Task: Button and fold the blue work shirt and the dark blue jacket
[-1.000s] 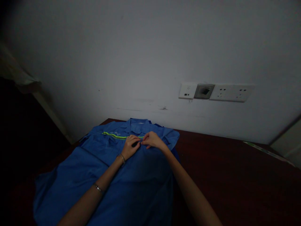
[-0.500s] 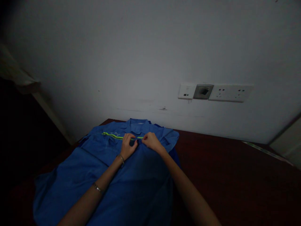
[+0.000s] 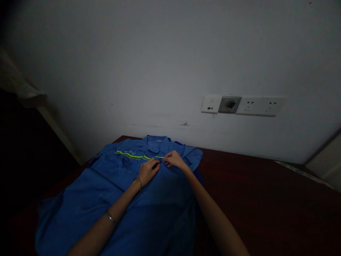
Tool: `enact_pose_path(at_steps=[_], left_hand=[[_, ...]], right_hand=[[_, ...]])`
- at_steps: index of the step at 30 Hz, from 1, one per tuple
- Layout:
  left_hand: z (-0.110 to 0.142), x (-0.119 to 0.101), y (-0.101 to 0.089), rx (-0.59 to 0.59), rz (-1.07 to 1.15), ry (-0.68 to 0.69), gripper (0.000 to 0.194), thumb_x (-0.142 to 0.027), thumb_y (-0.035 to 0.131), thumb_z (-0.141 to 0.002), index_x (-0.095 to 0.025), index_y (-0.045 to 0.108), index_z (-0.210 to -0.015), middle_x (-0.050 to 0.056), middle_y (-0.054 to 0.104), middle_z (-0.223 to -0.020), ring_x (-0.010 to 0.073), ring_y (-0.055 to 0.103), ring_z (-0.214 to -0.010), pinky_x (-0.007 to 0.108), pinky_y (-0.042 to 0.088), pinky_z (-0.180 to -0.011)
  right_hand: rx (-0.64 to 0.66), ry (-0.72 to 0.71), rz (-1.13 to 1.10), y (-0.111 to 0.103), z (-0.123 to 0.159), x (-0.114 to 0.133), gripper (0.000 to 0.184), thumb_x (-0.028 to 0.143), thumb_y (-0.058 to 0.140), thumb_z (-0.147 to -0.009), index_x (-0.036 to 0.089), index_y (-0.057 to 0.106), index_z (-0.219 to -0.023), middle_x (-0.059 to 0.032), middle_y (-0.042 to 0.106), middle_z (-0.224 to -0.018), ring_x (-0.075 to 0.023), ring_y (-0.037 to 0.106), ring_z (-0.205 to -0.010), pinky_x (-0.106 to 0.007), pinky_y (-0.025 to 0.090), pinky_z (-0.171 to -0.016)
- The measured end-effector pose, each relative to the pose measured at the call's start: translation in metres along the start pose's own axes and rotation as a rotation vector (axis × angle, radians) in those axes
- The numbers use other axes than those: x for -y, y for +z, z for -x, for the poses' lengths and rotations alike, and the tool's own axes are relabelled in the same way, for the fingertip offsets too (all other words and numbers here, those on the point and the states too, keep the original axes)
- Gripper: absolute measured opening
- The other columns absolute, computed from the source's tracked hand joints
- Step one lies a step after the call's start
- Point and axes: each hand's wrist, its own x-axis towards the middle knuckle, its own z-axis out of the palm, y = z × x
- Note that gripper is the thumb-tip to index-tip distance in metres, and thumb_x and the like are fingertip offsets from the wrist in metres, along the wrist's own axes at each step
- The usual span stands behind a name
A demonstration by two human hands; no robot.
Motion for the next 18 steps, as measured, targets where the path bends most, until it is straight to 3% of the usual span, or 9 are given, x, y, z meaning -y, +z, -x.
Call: enact_pose_path(at_steps=[18], left_hand=[[-0.003, -0.006, 0.01, -0.123, 0.274, -0.086, 0.013, -0.013, 0.05, -0.077, -0.016, 0.062, -0.079, 0.001, 0.057, -0.073, 0.011, 0.051, -0.067, 0.021, 0.039, -0.063]], right_hand=[[0.018, -0.041, -0.07, 0.002, -0.005, -0.008, 0.009, 0.013, 0.058, -0.067, 0.011, 0.06, -0.058, 0.0033, 0.052, -0.043, -0.0056, 0.047, -0.038, -0.015, 0.041, -0.038]])
